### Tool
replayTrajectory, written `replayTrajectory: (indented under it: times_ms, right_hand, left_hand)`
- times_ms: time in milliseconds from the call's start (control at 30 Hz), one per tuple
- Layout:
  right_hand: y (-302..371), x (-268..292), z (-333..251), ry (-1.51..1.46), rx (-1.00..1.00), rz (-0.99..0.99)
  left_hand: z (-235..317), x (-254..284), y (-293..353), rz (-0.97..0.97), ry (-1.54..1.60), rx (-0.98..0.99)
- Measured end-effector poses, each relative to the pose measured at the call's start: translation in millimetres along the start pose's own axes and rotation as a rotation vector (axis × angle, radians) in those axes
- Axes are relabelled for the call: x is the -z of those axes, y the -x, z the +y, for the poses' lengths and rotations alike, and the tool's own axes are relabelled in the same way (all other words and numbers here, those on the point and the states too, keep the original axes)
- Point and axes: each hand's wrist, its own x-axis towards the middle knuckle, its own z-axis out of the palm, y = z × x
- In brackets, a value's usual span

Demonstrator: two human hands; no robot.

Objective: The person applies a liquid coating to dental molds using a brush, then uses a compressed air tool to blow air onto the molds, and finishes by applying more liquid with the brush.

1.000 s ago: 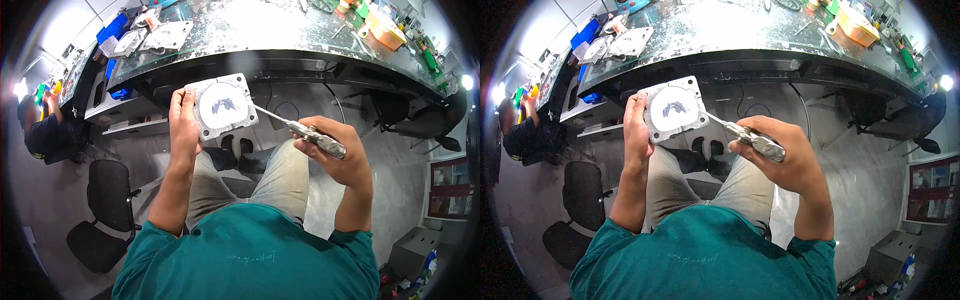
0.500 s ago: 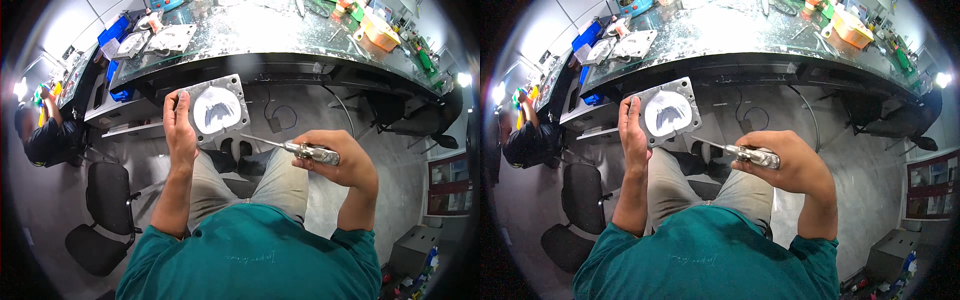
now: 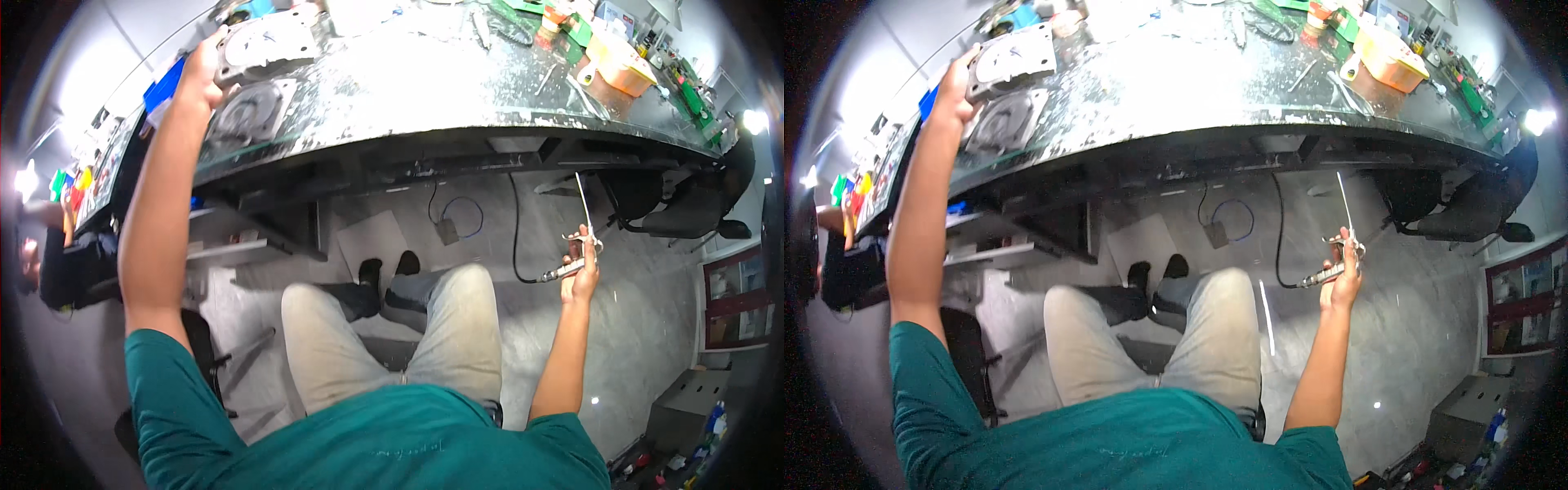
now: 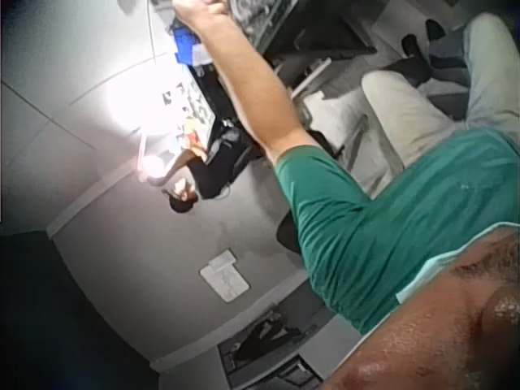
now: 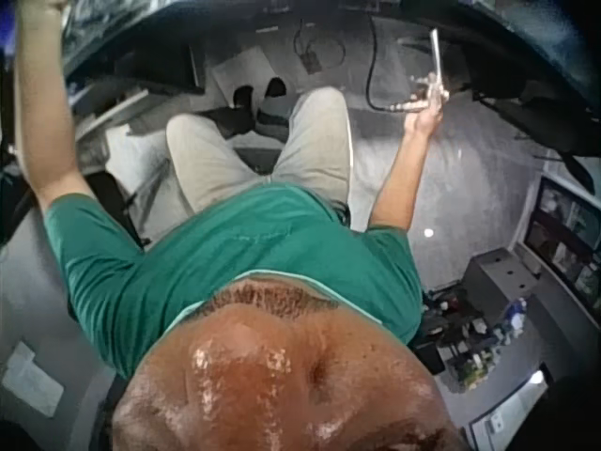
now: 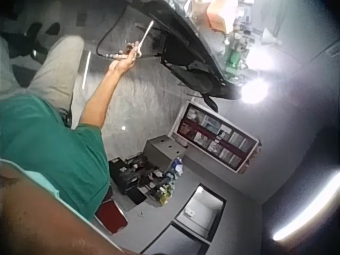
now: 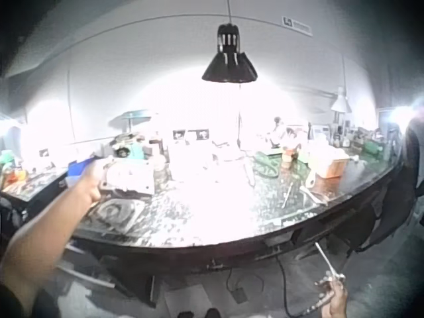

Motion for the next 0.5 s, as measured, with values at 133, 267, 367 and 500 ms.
replayTrajectory:
  times_ms: [133, 267, 367, 500]
  right_hand:
    - [-60.4, 0.1, 41.7, -0.353, -0.038, 0.071]
    - [-105.3, -54.5, 38.0, -0.560, -0.051, 0.239]
    - [-139.5, -50.3, 37.7, -0.492, 0.020, 0.320]
    - [-183.4, -52.4, 26.6, -0.387, 0.076, 0.308]
  left_hand:
    - [-13.3, -34.9, -112.4, 0.012, 0.066, 0.031]
    - [-34.3, 5.5, -174.3, 0.046, -0.012, 0.198]
    - [-68.4, -20.1, -200.4, 0.080, 0.080, 0.351]
    - [-68.9, -33.2, -204.6, 0.127, -0.049, 0.354]
